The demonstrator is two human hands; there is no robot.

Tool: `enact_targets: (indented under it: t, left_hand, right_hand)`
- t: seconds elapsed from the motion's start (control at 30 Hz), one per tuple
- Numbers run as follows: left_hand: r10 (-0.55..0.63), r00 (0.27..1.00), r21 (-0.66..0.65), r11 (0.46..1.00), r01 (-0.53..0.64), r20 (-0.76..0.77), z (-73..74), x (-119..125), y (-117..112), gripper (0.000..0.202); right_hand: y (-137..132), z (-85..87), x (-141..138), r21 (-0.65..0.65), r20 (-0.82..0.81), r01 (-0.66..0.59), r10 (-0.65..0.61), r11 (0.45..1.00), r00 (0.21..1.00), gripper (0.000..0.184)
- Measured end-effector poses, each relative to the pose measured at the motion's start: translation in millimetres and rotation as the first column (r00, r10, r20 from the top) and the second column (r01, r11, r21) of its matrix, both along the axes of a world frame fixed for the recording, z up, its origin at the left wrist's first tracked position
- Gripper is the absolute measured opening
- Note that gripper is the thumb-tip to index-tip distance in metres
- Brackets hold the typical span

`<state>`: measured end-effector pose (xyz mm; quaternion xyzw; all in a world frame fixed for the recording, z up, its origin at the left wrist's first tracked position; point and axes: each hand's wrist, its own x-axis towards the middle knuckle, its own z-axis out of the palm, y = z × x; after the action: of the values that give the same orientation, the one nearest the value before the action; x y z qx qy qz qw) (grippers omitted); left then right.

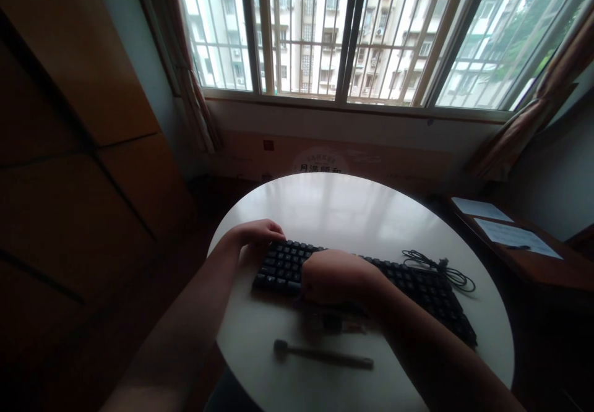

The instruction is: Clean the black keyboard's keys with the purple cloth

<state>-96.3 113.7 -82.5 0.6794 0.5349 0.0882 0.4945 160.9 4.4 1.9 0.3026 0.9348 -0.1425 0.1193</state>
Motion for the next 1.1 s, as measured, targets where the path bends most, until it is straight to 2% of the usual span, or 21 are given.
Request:
enact_targets:
  t: [0.1, 0.17, 0.23, 0.33, 0.43, 0.63, 0.8, 0.97, 1.1]
  left_hand:
    - [-0.003, 1.0, 0.008, 1.0, 0.003, -0.012, 2.9, 1, -2, 0.036]
    - [-0.006, 1.0, 0.011, 1.0, 0.006, -0.023, 5.1, 2, -3, 0.039]
    - [-0.011, 0.999, 0.021, 1.0, 0.011, -0.03, 7.1, 2, -5, 0.043]
    - [-0.023, 0.999, 0.035, 0.999, 0.024, -0.036, 8.4, 2, -6, 0.048]
    - [-0.04, 0.998, 0.032, 0.999, 0.041, -0.039, 6.6, 2, -4, 0.052]
    - [-0.057, 0.997, 0.043, 0.997, 0.059, -0.06, 2.1, 2, 0, 0.049]
    - [-0.065, 0.993, 0.073, 0.995, 0.072, -0.097, 2.8, 4, 0, 0.044]
    - [-0.066, 0.985, 0.13, 0.988, 0.086, -0.157, 7.3, 5, -4, 0.04]
    - [-0.022, 0.971, 0.283, 0.955, 0.091, -0.238, 14.8, 16, -10, 0.036]
  right_hand:
    - [19, -1.9, 4, -0.032, -0.194, -0.005, -0.001, 0.999, 0.981, 0.025]
    - [31, -10.2, 1, 0.049, -0.305, 0.08, -0.061, 0.996, 0.95, 0.028]
    - [39, -23.3, -6, 0.167, -0.372, 0.182, -0.109, 0.969, 0.922, 0.029]
    - [43, -43.5, -17, 0.285, -0.32, 0.24, -0.144, 0.928, 0.936, 0.03]
    - [43, -52.9, -23, 0.305, -0.219, 0.234, -0.172, 0.923, 0.961, 0.033]
    - [33, -40.2, -19, 0.254, -0.139, 0.186, -0.155, 0.949, 0.978, 0.039]
    - [14, -31.8, -15, 0.281, -0.095, 0.095, -0.071, 0.955, 0.993, 0.051]
    - [-7, -40.9, -1, 0.28, -0.163, -0.006, 0.054, 0.96, 0.985, 0.036]
    - [-18, -57.6, 11, 0.336, -0.229, 0.024, 0.057, 0.942, 0.972, 0.026]
